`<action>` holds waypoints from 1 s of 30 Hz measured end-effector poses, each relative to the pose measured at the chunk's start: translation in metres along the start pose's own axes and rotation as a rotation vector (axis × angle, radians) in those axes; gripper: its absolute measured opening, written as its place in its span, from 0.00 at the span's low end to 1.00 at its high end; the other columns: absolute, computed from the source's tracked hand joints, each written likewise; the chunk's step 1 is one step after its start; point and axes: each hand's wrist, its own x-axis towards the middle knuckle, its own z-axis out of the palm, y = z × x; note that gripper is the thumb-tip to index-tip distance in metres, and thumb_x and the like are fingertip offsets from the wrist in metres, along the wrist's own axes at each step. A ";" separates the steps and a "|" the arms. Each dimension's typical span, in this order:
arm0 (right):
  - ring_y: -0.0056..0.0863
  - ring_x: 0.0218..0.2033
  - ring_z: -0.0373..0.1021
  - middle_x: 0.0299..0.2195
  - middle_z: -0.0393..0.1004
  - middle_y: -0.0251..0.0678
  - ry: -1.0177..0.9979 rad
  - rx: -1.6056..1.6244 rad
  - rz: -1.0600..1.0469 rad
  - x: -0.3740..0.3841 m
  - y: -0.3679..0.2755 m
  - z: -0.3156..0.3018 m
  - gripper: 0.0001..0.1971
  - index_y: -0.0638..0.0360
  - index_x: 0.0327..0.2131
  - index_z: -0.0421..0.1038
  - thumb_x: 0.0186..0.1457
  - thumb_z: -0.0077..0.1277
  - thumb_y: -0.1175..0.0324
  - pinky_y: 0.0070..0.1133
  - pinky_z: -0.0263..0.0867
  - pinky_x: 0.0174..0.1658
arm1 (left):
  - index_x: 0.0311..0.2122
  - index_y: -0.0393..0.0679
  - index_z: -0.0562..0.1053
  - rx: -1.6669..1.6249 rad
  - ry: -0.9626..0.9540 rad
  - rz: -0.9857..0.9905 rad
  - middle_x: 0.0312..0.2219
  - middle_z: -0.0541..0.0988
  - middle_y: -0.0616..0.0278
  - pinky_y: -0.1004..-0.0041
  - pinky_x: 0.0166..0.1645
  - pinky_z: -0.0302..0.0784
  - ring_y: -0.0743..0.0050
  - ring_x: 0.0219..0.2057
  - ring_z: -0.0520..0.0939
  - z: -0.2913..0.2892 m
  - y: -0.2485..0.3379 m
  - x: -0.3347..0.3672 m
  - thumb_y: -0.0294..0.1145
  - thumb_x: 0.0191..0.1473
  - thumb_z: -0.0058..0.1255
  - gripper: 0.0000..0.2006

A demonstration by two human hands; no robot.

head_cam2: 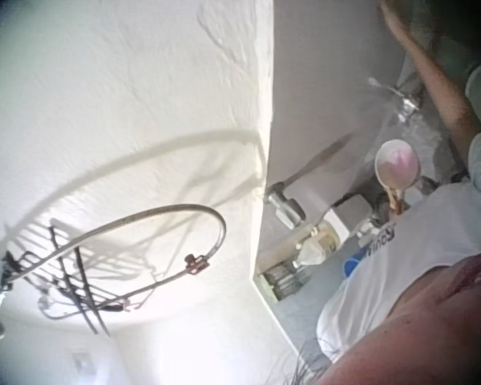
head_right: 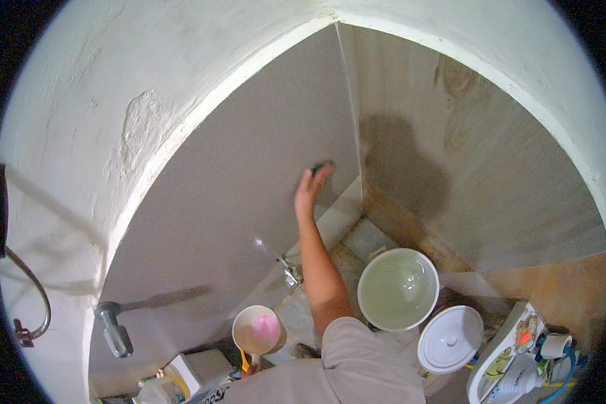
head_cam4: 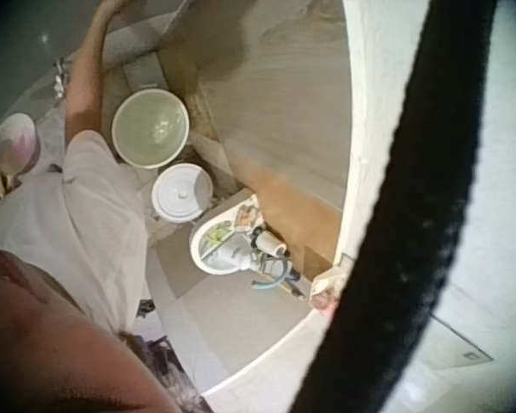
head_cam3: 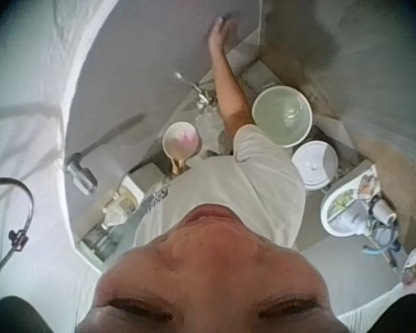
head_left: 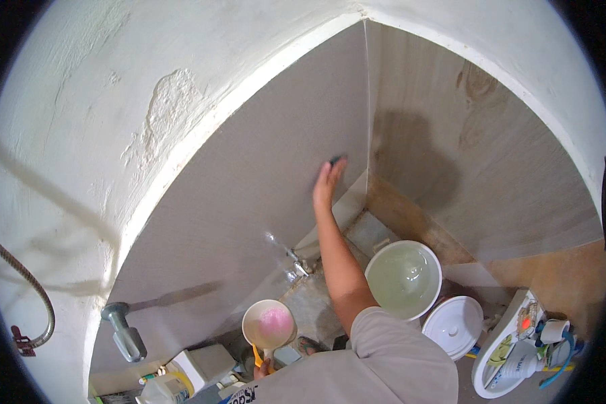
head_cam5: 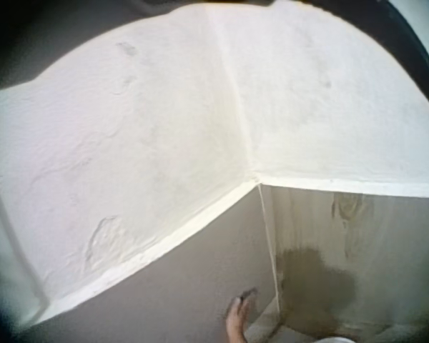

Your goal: The person dips a sponge into a bucket of soapy water, scrubs the tiled bathroom walls, and uses a yellow scraper tool on the tiles and around the faucet.

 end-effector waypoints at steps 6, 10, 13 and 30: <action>0.43 0.61 0.25 0.60 0.27 0.51 -0.130 0.301 -0.424 -0.064 -0.097 0.050 0.36 0.69 0.57 0.31 0.57 0.31 0.51 0.34 0.22 0.60 | 0.27 0.43 0.68 -0.025 0.047 -0.022 0.13 0.66 0.70 0.76 0.19 0.58 0.81 0.15 0.66 -0.008 -0.016 -0.012 0.42 0.46 0.50 0.13; 0.44 0.61 0.25 0.60 0.25 0.48 -0.354 0.102 -0.782 -0.108 -0.187 0.052 0.37 0.64 0.58 0.28 0.56 0.32 0.51 0.35 0.21 0.60 | 0.27 0.43 0.68 0.031 0.081 -0.054 0.13 0.66 0.70 0.76 0.19 0.58 0.81 0.15 0.66 -0.007 -0.015 -0.026 0.42 0.46 0.50 0.13; 0.43 0.61 0.24 0.60 0.25 0.48 -0.095 0.077 -0.475 -0.118 -0.081 0.053 0.37 0.66 0.58 0.29 0.56 0.29 0.48 0.35 0.21 0.60 | 0.29 0.43 0.68 -0.019 0.065 0.002 0.14 0.66 0.70 0.77 0.19 0.58 0.81 0.15 0.66 -0.020 -0.031 -0.008 0.43 0.46 0.50 0.13; 0.40 0.62 0.23 0.60 0.24 0.48 -0.038 0.057 -0.015 -0.184 0.009 0.044 0.38 0.67 0.58 0.28 0.57 0.28 0.47 0.31 0.21 0.61 | 0.36 0.41 0.67 -0.213 -0.127 -0.029 0.21 0.70 0.65 0.75 0.24 0.66 0.76 0.20 0.71 -0.064 -0.029 -0.016 0.39 0.46 0.50 0.15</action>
